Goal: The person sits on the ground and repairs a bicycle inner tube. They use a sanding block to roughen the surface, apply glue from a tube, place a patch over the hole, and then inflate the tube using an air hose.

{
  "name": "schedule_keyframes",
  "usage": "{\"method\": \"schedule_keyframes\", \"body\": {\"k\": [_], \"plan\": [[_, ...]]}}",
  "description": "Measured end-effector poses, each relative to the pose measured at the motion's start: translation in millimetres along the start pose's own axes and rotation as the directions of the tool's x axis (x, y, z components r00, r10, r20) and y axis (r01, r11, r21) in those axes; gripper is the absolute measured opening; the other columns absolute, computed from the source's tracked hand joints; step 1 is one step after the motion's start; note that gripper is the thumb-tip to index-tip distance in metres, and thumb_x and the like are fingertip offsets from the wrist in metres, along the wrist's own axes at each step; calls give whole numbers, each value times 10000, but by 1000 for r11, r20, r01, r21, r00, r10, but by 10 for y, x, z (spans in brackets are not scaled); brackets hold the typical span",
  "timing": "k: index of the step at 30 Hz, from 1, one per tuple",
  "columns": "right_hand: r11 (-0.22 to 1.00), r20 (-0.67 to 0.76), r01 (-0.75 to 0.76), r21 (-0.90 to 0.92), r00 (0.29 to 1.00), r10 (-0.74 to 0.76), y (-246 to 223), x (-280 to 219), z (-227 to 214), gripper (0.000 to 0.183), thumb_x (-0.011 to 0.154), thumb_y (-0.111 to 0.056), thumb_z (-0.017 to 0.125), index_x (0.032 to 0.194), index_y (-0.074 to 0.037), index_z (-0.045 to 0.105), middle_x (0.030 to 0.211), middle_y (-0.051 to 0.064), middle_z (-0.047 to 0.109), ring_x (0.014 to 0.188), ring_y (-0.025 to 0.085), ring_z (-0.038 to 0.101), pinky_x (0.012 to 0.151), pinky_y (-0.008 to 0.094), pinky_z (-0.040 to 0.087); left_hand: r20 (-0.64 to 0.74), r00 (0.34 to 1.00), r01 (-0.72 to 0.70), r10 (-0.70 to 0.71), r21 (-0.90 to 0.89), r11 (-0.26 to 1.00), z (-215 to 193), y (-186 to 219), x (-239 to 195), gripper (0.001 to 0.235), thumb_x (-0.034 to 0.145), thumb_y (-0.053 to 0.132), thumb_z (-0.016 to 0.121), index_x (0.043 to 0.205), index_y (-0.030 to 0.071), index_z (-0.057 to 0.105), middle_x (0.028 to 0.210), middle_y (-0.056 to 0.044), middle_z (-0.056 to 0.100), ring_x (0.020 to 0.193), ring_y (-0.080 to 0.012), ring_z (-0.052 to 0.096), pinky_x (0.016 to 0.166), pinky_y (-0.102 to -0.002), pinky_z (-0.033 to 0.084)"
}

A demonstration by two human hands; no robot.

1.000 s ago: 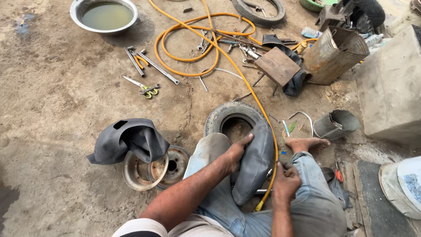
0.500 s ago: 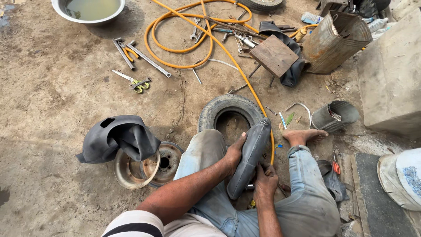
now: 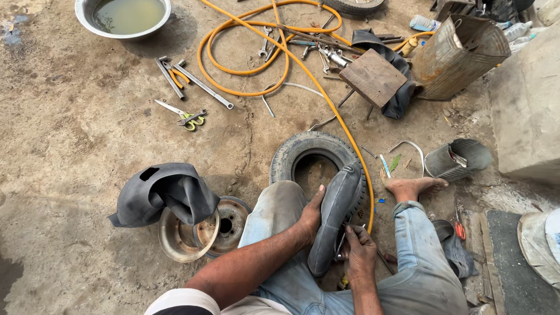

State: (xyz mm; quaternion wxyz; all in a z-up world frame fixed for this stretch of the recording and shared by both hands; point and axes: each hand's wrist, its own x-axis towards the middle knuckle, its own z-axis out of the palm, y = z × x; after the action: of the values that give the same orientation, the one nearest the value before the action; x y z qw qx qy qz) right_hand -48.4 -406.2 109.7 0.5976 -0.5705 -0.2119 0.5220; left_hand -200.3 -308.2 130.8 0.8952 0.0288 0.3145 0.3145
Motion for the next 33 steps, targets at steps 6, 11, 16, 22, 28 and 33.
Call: {"method": "schedule_keyframes", "body": {"k": [6, 11, 16, 22, 28, 33], "plan": [[950, 192, -297, 91, 942, 276, -174, 64, -63, 94, 895, -141, 727, 961, -76, 712, 619, -17, 606, 395, 62, 407, 378, 251, 332, 41, 998, 33, -36, 69, 997, -18, -15, -21, 809, 947, 783, 421, 1297, 85, 636, 978, -160, 716, 865, -256, 720, 769, -436, 632], [945, 163, -324, 52, 936, 312, -175, 82, -95, 78, 911, -137, 725, 942, -74, 689, 623, -25, 601, 389, 65, 395, 373, 263, 328, 96, 995, 16, -24, 77, 997, -45, -25, -18, 819, 957, 788, 402, 1299, 81, 634, 977, -166, 709, 837, -252, 721, 764, -432, 630], [922, -54, -112, -371, 994, 99, -217, 103, -82, 138, 950, -146, 737, 1024, -37, 696, 731, -7, 572, 554, 70, 461, 486, 259, 373, 140, 986, -94, 86, 57, 994, -104, 71, 97, 843, 1000, 795, 370, 1309, 59, 640, 997, -180, 704, 839, -241, 727, 763, -403, 625], [777, 58, 234, -584, 967, -248, -402, -28, -35, 281, 879, -102, 763, 1139, 5, 746, 1060, 73, 715, 972, 114, 638, 848, 242, 499, 100, 991, -87, 86, 13, 996, -129, 225, 62, 818, 980, 780, 376, 1307, 77, 635, 1048, -155, 724, 895, -257, 725, 812, -421, 620], [989, -20, 119, -90, 992, -121, -490, -61, 55, 334, 879, -97, 796, 1190, -25, 697, 1129, 138, 730, 1008, 182, 707, 918, 354, 581, 8, 998, -68, 67, 152, 986, -84, 254, -11, 844, 954, 778, 330, 1386, 90, 560, 1137, -206, 657, 1010, -277, 701, 887, -487, 607], [993, 48, 113, 44, 992, -115, -492, -109, 193, 279, 898, -91, 743, 1142, -57, 612, 1139, 162, 740, 1035, 243, 740, 889, 411, 624, 13, 999, -35, 34, 133, 991, -89, 209, 19, 838, 966, 767, 333, 1419, 95, 546, 1176, -198, 654, 1044, -251, 697, 887, -452, 615]]}}
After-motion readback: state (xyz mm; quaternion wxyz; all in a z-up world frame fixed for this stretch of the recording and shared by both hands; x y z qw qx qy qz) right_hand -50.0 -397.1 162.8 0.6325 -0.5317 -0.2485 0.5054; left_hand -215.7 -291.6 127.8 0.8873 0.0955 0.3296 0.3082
